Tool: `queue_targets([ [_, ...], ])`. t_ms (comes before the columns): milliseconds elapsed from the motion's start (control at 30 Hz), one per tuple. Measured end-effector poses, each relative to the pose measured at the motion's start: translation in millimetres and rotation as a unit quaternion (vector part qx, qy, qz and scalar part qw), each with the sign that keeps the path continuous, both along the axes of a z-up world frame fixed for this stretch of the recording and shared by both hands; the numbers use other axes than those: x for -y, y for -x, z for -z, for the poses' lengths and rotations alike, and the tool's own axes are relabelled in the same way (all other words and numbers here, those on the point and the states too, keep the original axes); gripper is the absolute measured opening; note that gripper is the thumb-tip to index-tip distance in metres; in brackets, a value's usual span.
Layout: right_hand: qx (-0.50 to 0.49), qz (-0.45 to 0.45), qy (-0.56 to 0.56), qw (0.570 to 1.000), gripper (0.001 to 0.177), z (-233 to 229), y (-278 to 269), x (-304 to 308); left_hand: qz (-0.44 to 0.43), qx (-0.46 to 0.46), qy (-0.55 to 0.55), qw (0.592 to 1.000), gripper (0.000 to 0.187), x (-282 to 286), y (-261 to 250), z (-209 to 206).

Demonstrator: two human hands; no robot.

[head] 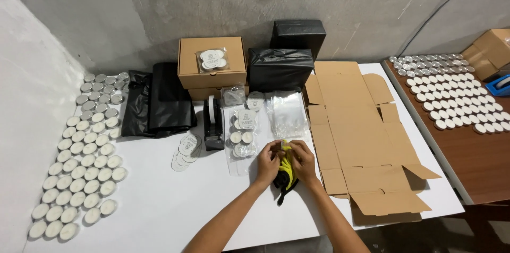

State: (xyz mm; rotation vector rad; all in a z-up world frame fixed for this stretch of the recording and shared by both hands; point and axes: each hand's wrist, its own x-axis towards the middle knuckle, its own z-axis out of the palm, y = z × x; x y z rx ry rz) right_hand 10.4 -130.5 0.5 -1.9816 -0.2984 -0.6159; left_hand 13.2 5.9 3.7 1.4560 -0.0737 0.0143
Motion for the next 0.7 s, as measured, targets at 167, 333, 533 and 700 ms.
queue_targets([
  [167, 0.005, -0.019, -0.012, 1.0, 0.026, -17.3, 1.2, 3.2, 0.006, -0.01, 0.018, 1.0, 0.032, 3.2, -0.1, 9.3],
  [333, 0.021, -0.089, -0.041, 0.995, 0.025, -20.5, 1.6, 5.5, -0.007, -0.002, 0.016, 1.0, 0.032, -0.8, 2.8, 1.2],
  [533, 0.012, -0.083, -0.063, 0.994, 0.025, -21.3, 5.8, 5.3, -0.011, 0.007, 0.035, 0.999, 0.03, -3.6, 9.1, 1.1],
  [700, 0.013, -0.083, -0.073, 0.994, 0.018, -24.4, 3.8, 6.3, -0.021, 0.015, 0.054, 0.998, 0.028, -0.7, 7.3, 2.2],
])
